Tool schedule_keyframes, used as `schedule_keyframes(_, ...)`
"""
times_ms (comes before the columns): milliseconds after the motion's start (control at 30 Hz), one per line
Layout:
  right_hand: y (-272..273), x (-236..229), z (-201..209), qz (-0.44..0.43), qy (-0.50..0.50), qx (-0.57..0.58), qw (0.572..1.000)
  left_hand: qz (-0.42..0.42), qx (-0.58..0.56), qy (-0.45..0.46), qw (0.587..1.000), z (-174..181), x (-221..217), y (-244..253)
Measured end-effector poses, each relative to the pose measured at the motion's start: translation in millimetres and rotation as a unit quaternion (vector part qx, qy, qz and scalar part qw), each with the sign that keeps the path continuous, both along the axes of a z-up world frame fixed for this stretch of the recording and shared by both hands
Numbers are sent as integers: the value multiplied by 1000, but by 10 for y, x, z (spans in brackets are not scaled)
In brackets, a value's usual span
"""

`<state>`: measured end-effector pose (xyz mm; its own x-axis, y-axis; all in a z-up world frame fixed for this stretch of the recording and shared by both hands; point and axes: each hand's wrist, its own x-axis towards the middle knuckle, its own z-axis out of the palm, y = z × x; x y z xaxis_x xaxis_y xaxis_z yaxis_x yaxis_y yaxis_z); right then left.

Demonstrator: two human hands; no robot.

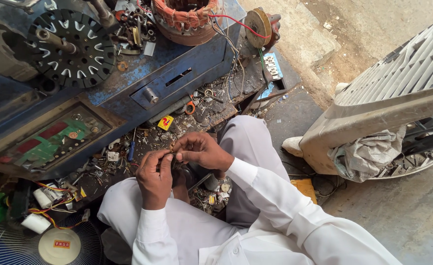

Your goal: Repairing and assembling a small electrical rotary switch component by inserting metal contacts into a plastic housing.

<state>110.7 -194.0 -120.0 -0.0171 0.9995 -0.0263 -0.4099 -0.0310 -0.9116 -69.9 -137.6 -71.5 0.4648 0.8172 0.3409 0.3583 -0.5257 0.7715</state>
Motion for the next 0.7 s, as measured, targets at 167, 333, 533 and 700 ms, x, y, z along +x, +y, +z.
schedule_keyframes(167,25,-7,220,-28,17,-23,999,3,-1,-38,999,28,-1,-6)
schedule_keyframes(333,18,11,-131,-10,-5,-15,1000,4,8,-28,1000,36,22,-10)
schedule_keyframes(533,28,-8,-24,-24,-3,-33,999,1,6,-27,1000,15,16,-7)
schedule_keyframes(700,30,17,-87,-26,10,-21,999,5,11,-28,1000,9,37,-8)
